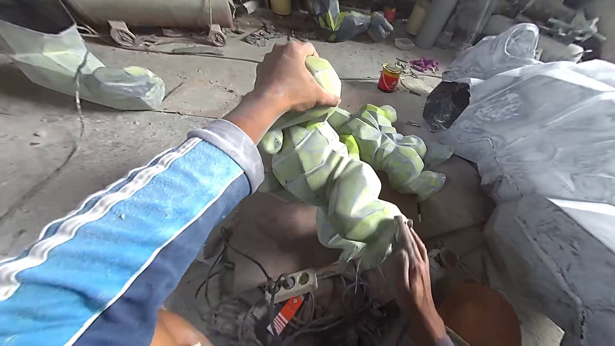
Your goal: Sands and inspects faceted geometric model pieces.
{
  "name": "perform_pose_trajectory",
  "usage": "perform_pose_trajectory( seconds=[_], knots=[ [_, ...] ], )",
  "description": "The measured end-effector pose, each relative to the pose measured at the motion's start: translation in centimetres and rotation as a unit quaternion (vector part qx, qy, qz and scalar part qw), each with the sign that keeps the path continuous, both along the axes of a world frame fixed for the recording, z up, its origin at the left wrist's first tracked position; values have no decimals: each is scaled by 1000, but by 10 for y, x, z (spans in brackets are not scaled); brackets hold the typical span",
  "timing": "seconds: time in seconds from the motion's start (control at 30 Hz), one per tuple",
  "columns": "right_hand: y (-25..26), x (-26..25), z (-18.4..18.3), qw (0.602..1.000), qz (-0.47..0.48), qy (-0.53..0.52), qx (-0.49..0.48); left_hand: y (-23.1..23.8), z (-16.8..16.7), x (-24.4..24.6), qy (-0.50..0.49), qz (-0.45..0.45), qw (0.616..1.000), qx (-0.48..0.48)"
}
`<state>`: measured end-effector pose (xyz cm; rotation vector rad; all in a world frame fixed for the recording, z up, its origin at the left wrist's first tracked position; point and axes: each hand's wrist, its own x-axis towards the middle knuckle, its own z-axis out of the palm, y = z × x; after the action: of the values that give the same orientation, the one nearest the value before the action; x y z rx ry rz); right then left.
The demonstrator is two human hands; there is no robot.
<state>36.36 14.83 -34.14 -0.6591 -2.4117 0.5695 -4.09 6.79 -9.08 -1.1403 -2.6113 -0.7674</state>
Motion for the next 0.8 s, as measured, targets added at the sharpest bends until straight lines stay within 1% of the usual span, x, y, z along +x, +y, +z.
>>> perform_pose_trajectory(
  seconds=[0.03, 0.07, 0.1, 0.17, 0.2, 0.27, 0.33, 0.37, 0.43, 0.5, 0.57, 0.63, 0.67, 0.73, 0.8],
  knots=[
    [7, -4, 0, 1000, -17, 12, -20, 1, 1, 2, -4, 3, 1000, -3],
    [7, -4, 1, 999, -13, 22, -34, 2, 1, 4, -10, 11, 1000, -5],
    [-1, 1, 2, 999, 15, 26, -33, 2, 1, 7, -17, 21, 1000, -9],
    [-23, 15, 5, 997, 74, 21, 4, 5, 3, 8, -15, 32, 999, -12],
    [-27, 18, 5, 996, 83, 13, 23, 5, 4, 6, -8, 34, 999, -9],
    [-15, 16, -2, 997, 53, 6, 51, 2, 0, 4, -2, 24, 1000, -11],
    [6, 5, -7, 999, 1, 14, 30, 3, 1, 4, -5, 15, 1000, -8],
    [6, 4, -4, 1000, -6, 5, 15, 4, 0, 5, -9, 18, 1000, -7],
    [-15, 13, 9, 999, 33, -20, 21, 6, -1, 8, -17, 30, 999, -9],
    [-33, 21, 14, 995, 80, -34, 58, 4, 2, 9, -13, 36, 999, -13],
    [-21, 17, 10, 993, 62, -29, 100, 3, 2, 8, -8, 27, 1000, -13],
    [-3, 8, 4, 996, 17, -16, 87, 4, 0, 7, -11, 25, 1000, -9],
    [-2, 7, 3, 997, 3, -18, 69, 4, 0, 8, -20, 30, 999, -11],
    [-19, 12, 10, 997, 13, -40, 66, 7, 2, 10, -33, 39, 999, -14],
    [-27, 21, 14, 993, 43, -55, 100, 8, 3, 10, -22, 40, 999, -15]
  ],
)
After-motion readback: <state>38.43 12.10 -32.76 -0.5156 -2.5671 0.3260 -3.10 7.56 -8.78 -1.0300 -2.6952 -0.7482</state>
